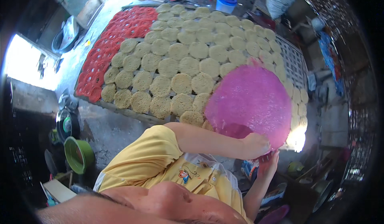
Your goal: The person arranges round discs of food onto a large bamboo drying rack and a smaller pink cloth, picking them up and placing them by hand.
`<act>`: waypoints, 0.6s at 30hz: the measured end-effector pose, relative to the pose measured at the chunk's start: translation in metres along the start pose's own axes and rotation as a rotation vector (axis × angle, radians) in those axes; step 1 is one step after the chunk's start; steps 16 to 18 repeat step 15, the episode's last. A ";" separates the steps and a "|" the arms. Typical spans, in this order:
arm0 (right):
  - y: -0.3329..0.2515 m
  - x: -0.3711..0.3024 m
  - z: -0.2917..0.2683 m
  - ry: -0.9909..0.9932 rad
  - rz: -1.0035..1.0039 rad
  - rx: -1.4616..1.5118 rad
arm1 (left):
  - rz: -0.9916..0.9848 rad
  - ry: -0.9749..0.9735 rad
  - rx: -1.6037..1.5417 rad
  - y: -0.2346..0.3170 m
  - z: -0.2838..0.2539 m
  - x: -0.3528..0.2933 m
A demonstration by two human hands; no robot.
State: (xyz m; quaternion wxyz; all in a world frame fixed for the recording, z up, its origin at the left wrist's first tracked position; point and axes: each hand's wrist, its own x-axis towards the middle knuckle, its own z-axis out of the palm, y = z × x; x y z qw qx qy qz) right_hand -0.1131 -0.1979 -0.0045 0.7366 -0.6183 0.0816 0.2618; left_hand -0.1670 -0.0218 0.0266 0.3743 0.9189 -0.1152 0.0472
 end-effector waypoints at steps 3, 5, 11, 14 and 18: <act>-0.010 -0.007 0.040 -0.127 -0.145 0.035 | 0.023 0.082 -0.065 0.005 0.018 -0.010; -0.009 0.004 0.035 0.069 -0.098 0.135 | -0.012 0.037 -0.068 0.005 0.027 -0.007; -0.036 0.001 0.057 0.167 -0.061 -0.154 | 0.245 0.182 0.378 0.013 -0.001 -0.025; -0.045 0.005 0.049 -0.004 -0.479 0.056 | 0.242 0.237 0.236 0.009 -0.018 -0.028; -0.056 0.000 0.045 0.009 -0.715 -0.114 | 0.316 0.184 0.218 0.022 -0.004 -0.014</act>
